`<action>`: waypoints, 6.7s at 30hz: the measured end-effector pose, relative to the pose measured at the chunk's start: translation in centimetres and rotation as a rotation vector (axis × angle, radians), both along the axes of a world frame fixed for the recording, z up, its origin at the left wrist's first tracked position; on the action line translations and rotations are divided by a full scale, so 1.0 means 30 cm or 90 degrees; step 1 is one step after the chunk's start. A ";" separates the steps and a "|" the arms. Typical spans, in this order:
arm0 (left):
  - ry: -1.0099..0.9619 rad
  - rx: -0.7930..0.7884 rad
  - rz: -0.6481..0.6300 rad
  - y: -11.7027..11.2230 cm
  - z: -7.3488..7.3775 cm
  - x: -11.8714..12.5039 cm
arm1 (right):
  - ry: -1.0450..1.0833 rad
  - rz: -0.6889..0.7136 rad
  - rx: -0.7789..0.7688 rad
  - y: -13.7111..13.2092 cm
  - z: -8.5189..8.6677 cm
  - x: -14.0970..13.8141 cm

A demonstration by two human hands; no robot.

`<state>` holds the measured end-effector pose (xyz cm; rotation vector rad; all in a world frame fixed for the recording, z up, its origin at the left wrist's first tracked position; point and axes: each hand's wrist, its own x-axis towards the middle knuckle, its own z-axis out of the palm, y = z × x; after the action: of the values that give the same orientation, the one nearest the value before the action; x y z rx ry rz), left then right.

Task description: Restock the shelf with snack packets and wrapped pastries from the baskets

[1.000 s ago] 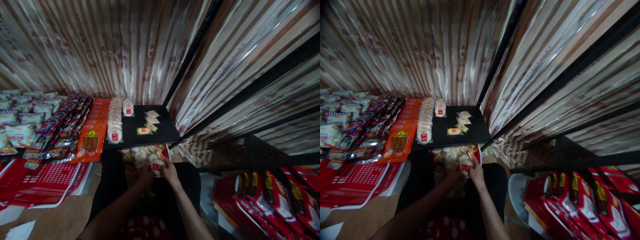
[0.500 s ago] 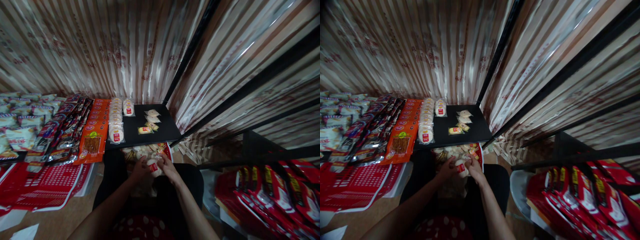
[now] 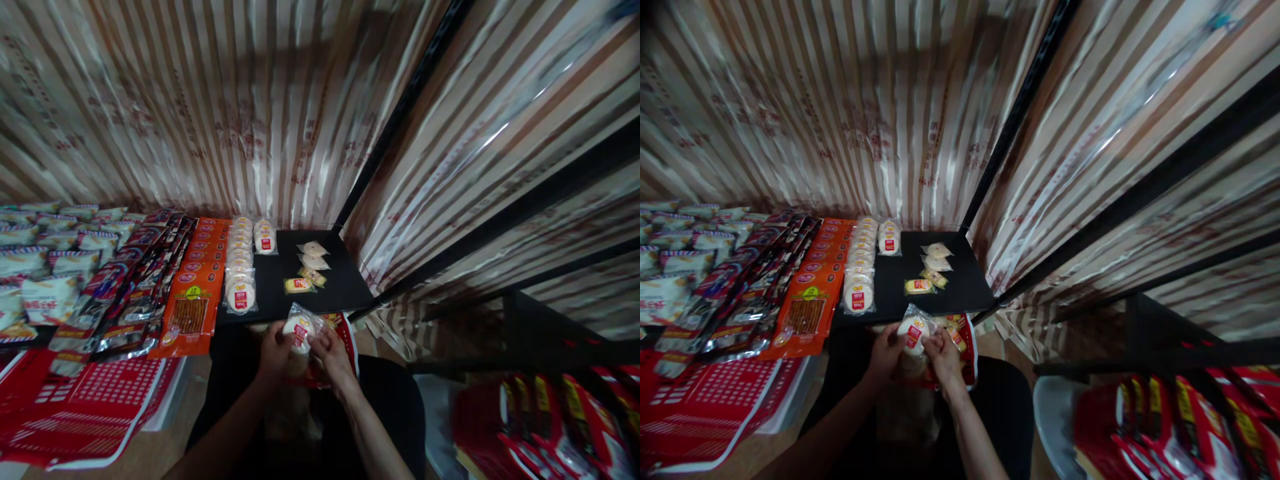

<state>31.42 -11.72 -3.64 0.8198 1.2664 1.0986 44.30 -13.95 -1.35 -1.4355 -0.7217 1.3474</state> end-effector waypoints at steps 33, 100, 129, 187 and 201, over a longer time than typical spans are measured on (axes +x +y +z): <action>0.545 0.099 0.052 0.513 0.079 0.074 | -0.494 0.165 0.115 0.838 0.022 -0.136; 0.367 0.006 -0.314 -0.085 -0.162 0.226 | -0.813 0.257 -0.173 -0.100 -0.207 0.129; 0.155 -0.031 -0.117 -0.019 -0.047 0.006 | -0.139 -0.080 0.018 -0.013 0.010 0.025; 0.469 0.058 0.006 0.463 0.097 0.012 | -0.654 0.185 0.085 0.758 0.018 -0.158; 0.480 0.102 -0.049 0.354 0.113 0.022 | -0.650 0.085 0.219 0.565 0.012 -0.138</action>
<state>32.09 -1.09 -0.24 1.4776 1.7522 0.8540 40.15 3.00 -1.00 -1.7610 -1.6282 0.4442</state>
